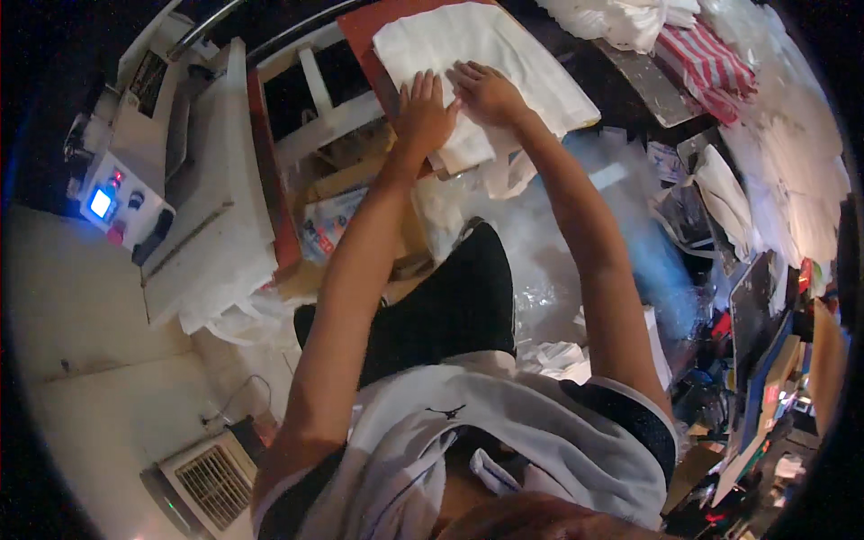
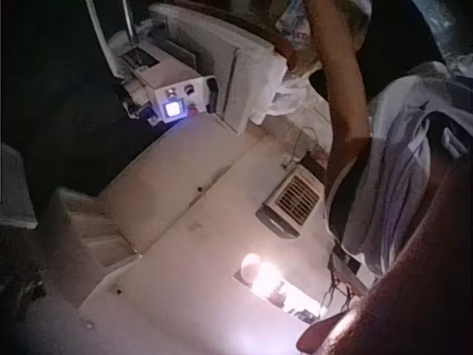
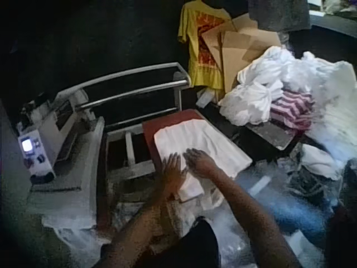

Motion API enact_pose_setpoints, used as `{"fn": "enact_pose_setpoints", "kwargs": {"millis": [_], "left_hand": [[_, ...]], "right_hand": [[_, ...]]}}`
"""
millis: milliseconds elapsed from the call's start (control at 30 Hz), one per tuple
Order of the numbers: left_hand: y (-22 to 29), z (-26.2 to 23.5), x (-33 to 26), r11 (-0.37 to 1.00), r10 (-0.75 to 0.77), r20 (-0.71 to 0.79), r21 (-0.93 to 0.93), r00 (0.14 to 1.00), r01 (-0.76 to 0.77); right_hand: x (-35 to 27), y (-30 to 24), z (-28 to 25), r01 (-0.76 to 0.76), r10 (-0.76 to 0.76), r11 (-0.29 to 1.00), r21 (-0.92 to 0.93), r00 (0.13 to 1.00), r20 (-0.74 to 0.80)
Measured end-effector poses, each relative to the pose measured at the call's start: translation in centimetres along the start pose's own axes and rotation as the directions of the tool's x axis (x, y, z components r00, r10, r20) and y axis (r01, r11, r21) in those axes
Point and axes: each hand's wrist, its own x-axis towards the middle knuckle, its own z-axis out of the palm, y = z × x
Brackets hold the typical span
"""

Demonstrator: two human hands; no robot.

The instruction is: The person positions white tote bags onto a heat press, aligns a printed transfer sheet on each bag, and presses a button to activate the machine.

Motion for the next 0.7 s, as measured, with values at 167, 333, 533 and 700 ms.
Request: {"fn": "enact_pose_setpoints", "kwargs": {"millis": [167,333,533,700], "left_hand": [[3.2,0.7,0.7,0.987,0.052,0.047,-0.152,0.998,-0.044],[2.0,1.0,0.1,0.998,-0.022,0.095,-0.060,0.995,0.028],[-6.2,1.2,0.9,0.995,0.079,0.171,0.047,0.982,-0.088],[-2.3,-4.9,-5.4,0.805,-0.377,-0.300,-0.574,0.876,0.150]], "right_hand": [[-9.6,11.3,-1.3,-0.279,0.291,0.955,-0.100,0.948,0.131],[-8.4,9.9,-3.9,-0.494,0.600,0.792,-0.359,0.741,0.304],[-0.1,-4.5,-9.6,-0.321,0.430,0.892,0.317,0.818,-0.382],[-13.6,-18.0,-15.3,-0.531,0.706,0.649,0.544,0.687,-0.171]]}}
